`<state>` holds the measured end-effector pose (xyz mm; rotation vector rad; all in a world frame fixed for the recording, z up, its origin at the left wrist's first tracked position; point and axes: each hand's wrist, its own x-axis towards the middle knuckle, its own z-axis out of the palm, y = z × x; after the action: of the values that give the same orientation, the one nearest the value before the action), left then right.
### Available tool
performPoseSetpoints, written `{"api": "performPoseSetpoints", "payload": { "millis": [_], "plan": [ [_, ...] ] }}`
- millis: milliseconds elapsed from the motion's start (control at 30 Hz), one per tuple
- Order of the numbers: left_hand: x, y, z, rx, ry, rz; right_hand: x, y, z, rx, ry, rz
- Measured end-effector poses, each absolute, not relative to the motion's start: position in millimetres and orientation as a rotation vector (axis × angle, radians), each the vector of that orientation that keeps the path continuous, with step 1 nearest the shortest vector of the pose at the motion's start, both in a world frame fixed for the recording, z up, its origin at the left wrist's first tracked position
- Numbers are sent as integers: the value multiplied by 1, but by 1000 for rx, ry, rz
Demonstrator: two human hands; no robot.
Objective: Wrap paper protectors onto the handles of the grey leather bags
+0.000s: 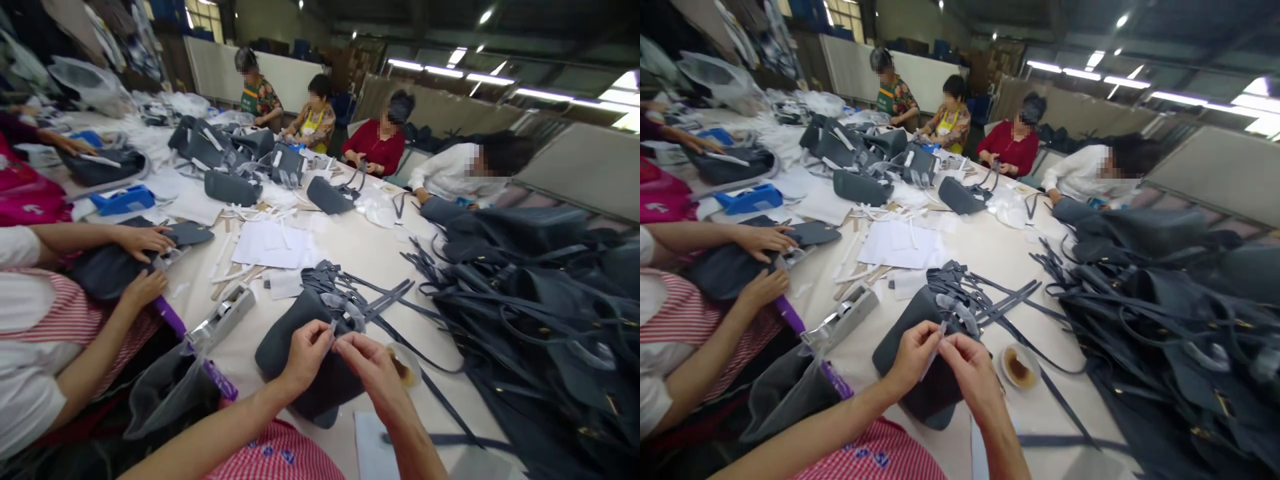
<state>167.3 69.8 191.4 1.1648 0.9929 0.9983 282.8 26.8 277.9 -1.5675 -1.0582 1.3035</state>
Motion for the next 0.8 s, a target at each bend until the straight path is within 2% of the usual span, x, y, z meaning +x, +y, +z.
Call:
{"api": "performPoseSetpoints", "payload": {
  "millis": [267, 467, 800],
  "plan": [
    [161, 61, 195, 1285, 1043, 1055, 289, 52, 252, -1626, -1098, 1373],
    [161, 63, 193, 1197, 1025, 998, 299, 33, 251, -1202, -700, 1758],
    [161, 64, 191, 1007, 929, 1043, 287, 11, 245, -633, -146, 1844]
  ]
}}
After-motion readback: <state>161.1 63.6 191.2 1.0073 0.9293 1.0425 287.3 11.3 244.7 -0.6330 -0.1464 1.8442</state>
